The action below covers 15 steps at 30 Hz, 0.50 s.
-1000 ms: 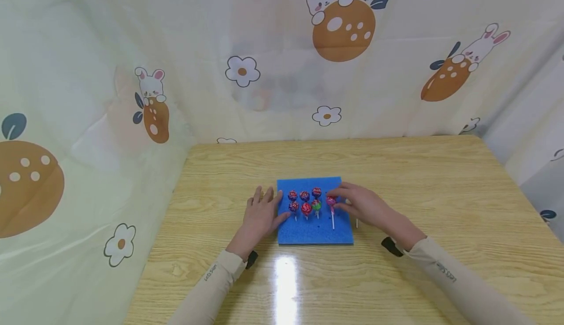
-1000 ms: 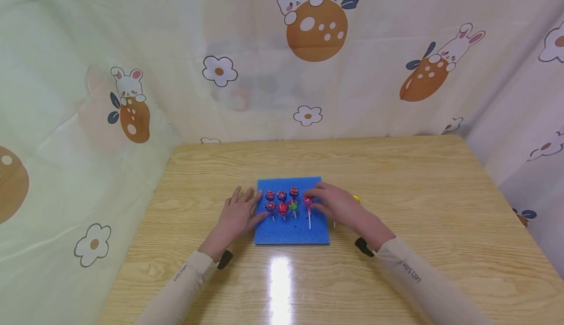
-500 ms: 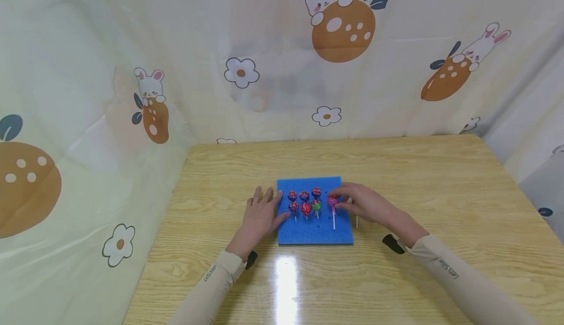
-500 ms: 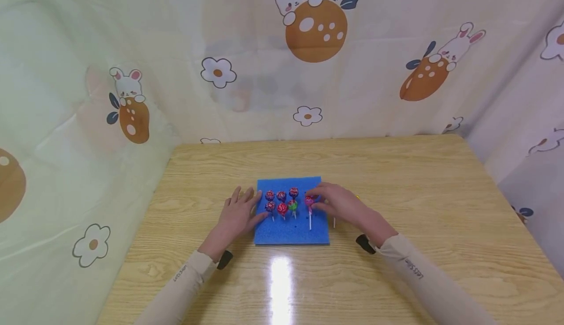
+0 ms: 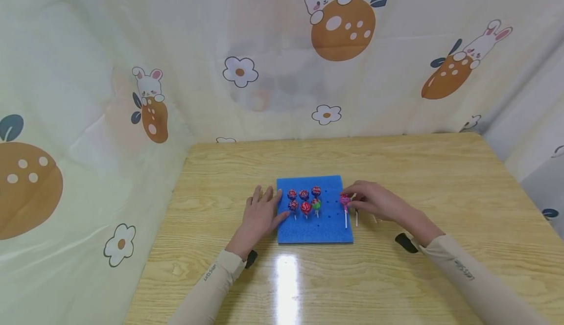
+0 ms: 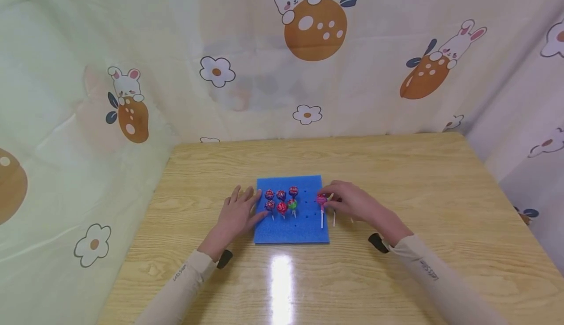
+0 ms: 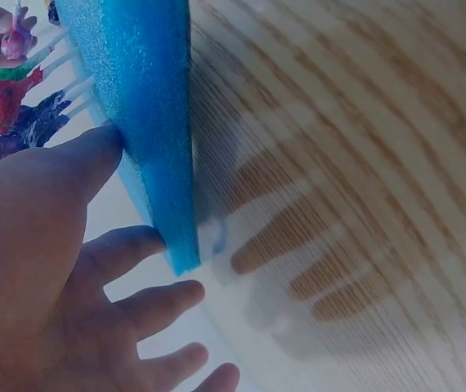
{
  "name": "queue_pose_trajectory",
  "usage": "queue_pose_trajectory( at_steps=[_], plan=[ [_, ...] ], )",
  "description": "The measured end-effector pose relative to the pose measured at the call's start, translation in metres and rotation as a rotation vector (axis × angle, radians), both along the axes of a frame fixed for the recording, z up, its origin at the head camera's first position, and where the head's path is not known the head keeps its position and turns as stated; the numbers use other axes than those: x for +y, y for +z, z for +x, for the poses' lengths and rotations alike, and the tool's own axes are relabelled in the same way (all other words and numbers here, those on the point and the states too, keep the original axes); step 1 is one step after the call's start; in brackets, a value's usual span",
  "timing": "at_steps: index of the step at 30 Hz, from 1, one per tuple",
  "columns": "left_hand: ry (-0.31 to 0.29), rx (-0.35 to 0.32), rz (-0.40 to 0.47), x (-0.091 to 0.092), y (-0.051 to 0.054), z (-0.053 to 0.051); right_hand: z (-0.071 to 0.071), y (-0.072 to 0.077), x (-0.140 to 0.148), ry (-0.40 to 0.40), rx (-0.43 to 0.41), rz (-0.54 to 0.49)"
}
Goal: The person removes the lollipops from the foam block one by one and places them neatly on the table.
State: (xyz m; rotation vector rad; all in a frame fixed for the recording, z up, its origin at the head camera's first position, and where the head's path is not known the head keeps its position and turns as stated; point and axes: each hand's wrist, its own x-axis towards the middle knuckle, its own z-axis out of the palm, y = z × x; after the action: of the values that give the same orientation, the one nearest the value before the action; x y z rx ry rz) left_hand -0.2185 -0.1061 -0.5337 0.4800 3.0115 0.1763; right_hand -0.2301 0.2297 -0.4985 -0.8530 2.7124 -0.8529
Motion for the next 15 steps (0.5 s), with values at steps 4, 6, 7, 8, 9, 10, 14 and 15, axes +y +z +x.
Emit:
queue_pose_trajectory(
  at_steps=[4, 6, 7, 8, 9, 10, 14, 15],
  plan=[
    [0.001, -0.001, -0.003, -0.001, -0.001, -0.001, 0.0, 0.002, 0.01, -0.003, 0.0, 0.001],
    [0.0, 0.001, -0.006, -0.001, -0.001, 0.0, 0.001, 0.004, 0.016, -0.013, -0.007, 0.002],
    [0.0, 0.0, -0.008, -0.001, -0.001, 0.0, 0.001, 0.005, 0.019, -0.015, -0.013, 0.0],
    [-0.001, 0.001, -0.007, -0.001, 0.0, 0.0, 0.001, 0.007, 0.022, -0.018, -0.017, 0.004],
    [0.0, 0.002, -0.006, 0.0, 0.001, 0.0, 0.001, 0.008, 0.024, -0.021, -0.02, 0.009],
    [0.0, 0.001, -0.007, 0.0, 0.002, 0.001, 0.001, 0.01, 0.027, -0.024, -0.022, 0.014],
    [0.003, -0.003, -0.008, 0.001, 0.005, 0.001, 0.002, 0.015, 0.035, -0.021, -0.038, 0.038],
    [0.004, -0.003, -0.007, 0.001, 0.005, 0.001, 0.002, 0.016, 0.037, -0.02, -0.043, 0.042]
  ],
)
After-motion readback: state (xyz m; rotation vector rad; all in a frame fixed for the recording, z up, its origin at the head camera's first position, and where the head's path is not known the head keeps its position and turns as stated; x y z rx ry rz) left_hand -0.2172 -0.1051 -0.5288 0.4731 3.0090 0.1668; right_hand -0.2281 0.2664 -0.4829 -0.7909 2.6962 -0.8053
